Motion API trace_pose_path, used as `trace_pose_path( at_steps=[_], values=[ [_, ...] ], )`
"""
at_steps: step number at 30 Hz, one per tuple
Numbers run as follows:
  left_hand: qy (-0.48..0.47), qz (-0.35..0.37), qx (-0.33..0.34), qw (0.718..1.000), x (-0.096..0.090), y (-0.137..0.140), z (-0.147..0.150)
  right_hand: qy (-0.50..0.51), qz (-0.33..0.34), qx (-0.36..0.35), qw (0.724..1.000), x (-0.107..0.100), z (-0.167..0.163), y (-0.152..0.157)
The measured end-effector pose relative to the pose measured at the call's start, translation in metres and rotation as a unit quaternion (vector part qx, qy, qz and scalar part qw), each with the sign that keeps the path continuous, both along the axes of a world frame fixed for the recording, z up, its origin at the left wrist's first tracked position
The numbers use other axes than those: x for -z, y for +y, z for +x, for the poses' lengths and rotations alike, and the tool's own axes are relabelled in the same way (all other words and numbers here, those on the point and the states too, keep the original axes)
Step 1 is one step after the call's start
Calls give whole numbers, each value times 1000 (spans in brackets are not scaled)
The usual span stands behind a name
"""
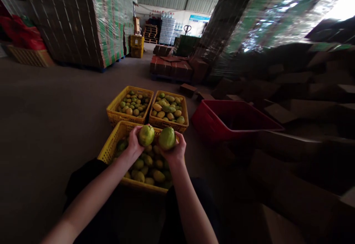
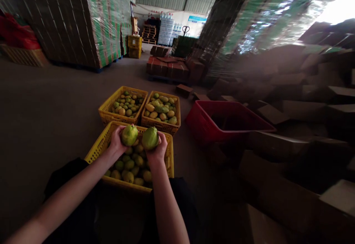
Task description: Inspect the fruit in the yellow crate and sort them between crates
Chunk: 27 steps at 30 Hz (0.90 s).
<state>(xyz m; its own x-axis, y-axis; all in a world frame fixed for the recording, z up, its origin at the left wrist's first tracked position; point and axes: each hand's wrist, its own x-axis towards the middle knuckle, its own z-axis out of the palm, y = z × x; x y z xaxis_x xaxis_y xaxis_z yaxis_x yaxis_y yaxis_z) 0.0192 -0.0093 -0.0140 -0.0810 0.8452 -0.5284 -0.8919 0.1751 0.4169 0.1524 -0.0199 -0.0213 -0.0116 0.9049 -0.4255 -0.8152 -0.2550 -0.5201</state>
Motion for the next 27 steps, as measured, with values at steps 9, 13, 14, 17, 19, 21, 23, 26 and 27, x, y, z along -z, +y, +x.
trace_pose_path(
  at_steps=[9, 13, 14, 17, 19, 21, 23, 26, 27],
  values=[
    [160, 182, -29, 970, 8, -9, 8, -420, 236, 189, 855, 4, -24, -22],
    [195, 222, -11, 955, 10, -12, 9, -448, 279, 207, 824, 3, -20, -28],
    [206, 226, -8, 952, 9, -12, 9, -449, 284, 211, 820, 3, -19, -28],
    [241, 221, -15, 945, 7, -12, 9, -450, 276, 223, 819, 3, -19, -28],
    [263, 208, -13, 942, 6, -12, 9, -451, 267, 227, 821, 3, -19, -28],
    [277, 192, -11, 941, 6, -11, 10, -451, 263, 226, 823, 3, -19, -27],
    [271, 163, -19, 948, 8, -10, 11, -448, 260, 220, 827, 3, -19, -27],
    [230, 102, -42, 967, 13, -4, 12, -442, 249, 210, 836, 3, -19, -25],
    [215, 84, -47, 972, 14, -2, 12, -438, 244, 211, 839, 3, -20, -23]
  ],
)
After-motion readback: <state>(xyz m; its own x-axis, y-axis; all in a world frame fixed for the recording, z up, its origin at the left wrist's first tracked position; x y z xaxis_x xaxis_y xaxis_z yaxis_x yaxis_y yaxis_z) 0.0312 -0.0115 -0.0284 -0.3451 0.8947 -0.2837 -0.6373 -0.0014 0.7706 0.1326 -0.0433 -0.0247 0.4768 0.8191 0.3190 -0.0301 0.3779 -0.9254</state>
